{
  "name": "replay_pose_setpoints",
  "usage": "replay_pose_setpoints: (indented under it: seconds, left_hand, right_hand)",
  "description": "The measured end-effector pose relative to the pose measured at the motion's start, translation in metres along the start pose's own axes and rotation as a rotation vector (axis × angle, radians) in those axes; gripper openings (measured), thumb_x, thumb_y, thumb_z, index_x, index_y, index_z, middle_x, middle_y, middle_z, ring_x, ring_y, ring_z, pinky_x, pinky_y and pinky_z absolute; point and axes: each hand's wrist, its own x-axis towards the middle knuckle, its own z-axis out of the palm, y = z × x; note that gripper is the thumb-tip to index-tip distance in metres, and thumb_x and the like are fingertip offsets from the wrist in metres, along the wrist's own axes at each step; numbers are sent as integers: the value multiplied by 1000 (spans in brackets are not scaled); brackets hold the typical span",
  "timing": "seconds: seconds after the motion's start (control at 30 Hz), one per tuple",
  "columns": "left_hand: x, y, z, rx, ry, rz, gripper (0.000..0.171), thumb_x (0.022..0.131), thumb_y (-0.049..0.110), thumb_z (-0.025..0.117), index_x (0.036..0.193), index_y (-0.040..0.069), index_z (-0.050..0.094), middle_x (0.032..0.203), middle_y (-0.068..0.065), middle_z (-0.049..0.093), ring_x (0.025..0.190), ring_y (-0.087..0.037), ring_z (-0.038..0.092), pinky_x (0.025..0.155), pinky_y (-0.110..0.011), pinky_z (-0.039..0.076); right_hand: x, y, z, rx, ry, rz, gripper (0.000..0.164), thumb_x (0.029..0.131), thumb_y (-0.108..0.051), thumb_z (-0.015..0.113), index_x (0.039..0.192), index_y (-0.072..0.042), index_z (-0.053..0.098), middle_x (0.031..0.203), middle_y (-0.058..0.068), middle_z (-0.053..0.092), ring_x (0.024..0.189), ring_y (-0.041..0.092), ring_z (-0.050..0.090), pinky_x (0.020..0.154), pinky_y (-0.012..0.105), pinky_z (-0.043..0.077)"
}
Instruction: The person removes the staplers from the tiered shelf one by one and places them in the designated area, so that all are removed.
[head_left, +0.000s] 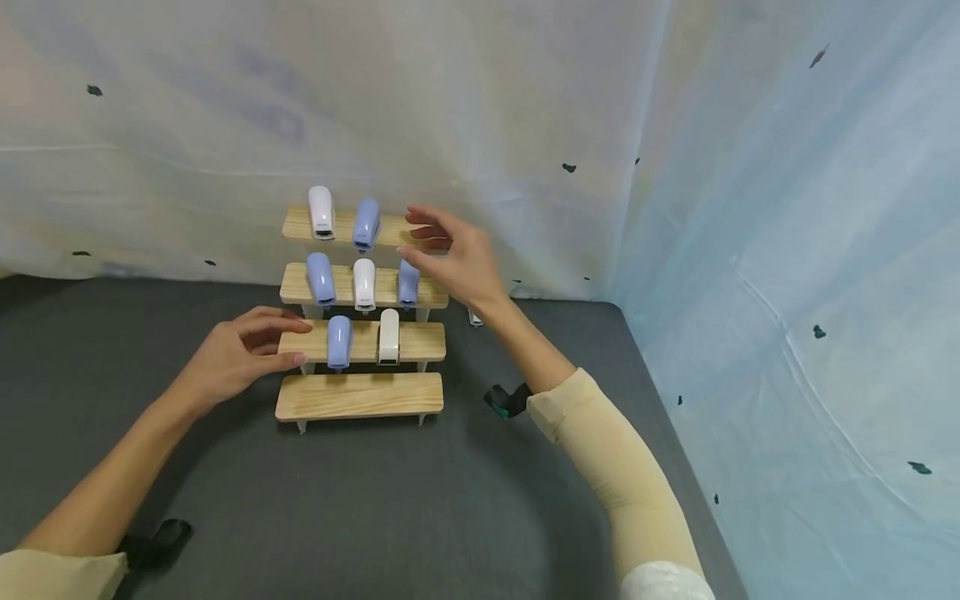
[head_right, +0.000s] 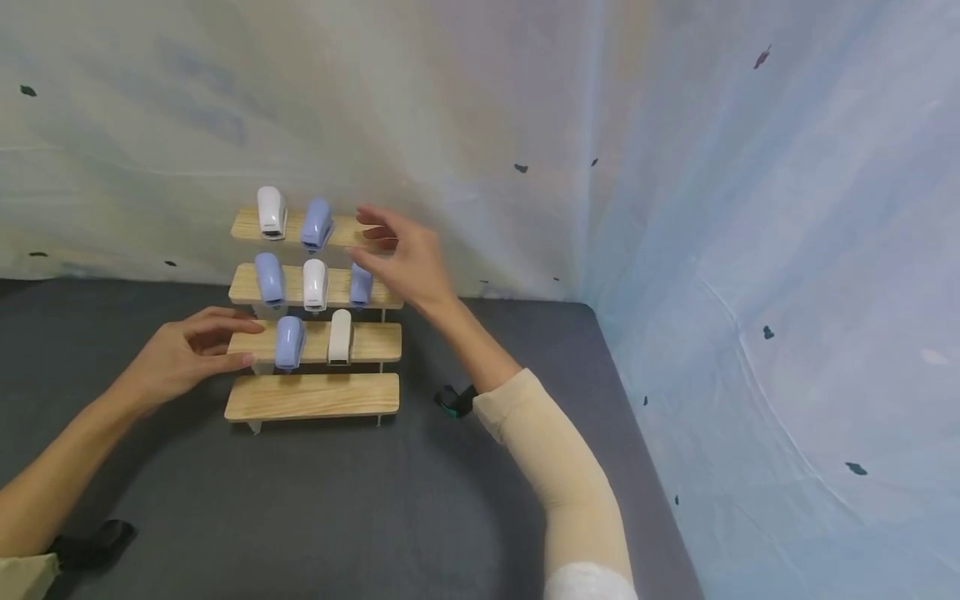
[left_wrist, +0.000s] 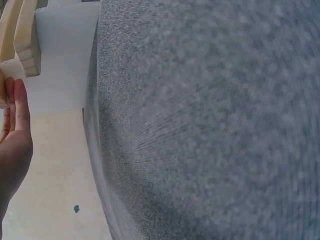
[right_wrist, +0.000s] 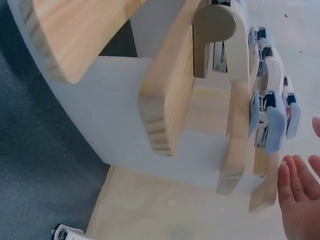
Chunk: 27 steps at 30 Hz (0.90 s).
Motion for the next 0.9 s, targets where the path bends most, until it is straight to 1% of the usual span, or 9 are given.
replay_pose_setpoints:
  seconds: [0.07,0.17,0.3,0.4,0.57,0.63,0.77,0.9]
  left_hand:
    - [-1,-1,0,4,-5,11,42,89,19,78,128,6,66,140,-7,47,115,0,47,89,-7,43]
    - [-2,-1,1,9,-7,7,43,89,20,78,128,7,66,141,-7,46,116,-1,46,89,-6,42]
    - [-3,1,2,14,-4,-31,42,88,21,78,127,9,67,141,-3,46,120,-5,44,89,-5,40]
    - [-4,2,1,14,-13,-39,42,89,20,78,127,9,66,141,-2,46,120,-7,44,89,-5,39]
    - [-5,3,0,13,-28,-28,43,89,21,78,128,9,66,141,-2,45,121,-8,44,90,-6,40]
    - [-5,3,0,16,-31,-19,43,89,21,78,128,9,66,141,-3,45,122,-10,44,90,-6,40]
    - [-5,2,1,14,-30,-6,42,90,22,77,128,9,66,141,-4,46,122,-9,44,90,-6,40]
    - [-6,3,1,17,-30,17,42,90,22,76,129,8,65,140,-7,46,120,-8,45,89,-6,41]
  right_hand:
    - [3,10,4,-5,-20,29,54,86,-5,78,134,6,56,125,22,64,107,34,65,93,39,53]
    - [9,23,8,-39,-42,55,59,85,-13,80,138,-1,56,127,14,65,108,24,66,92,30,52]
    - [15,18,12,-85,-76,67,63,85,-16,81,141,-3,53,129,11,64,109,21,64,93,26,51]
    - [20,16,14,-127,-99,84,67,85,-19,82,143,-5,51,130,9,63,111,19,63,93,22,49]
    - [25,14,21,-189,-125,125,72,83,-24,84,145,-9,49,131,7,64,111,17,63,93,20,47]
    - [27,13,23,-224,-151,152,76,83,-27,84,148,-11,47,134,5,62,113,15,61,94,19,46]
    - [31,10,26,-278,-210,215,83,83,-33,83,152,-16,41,139,1,59,119,11,57,98,17,41]
    - [34,9,28,-300,-228,233,85,82,-34,84,153,-17,39,140,1,57,121,11,56,100,18,40]
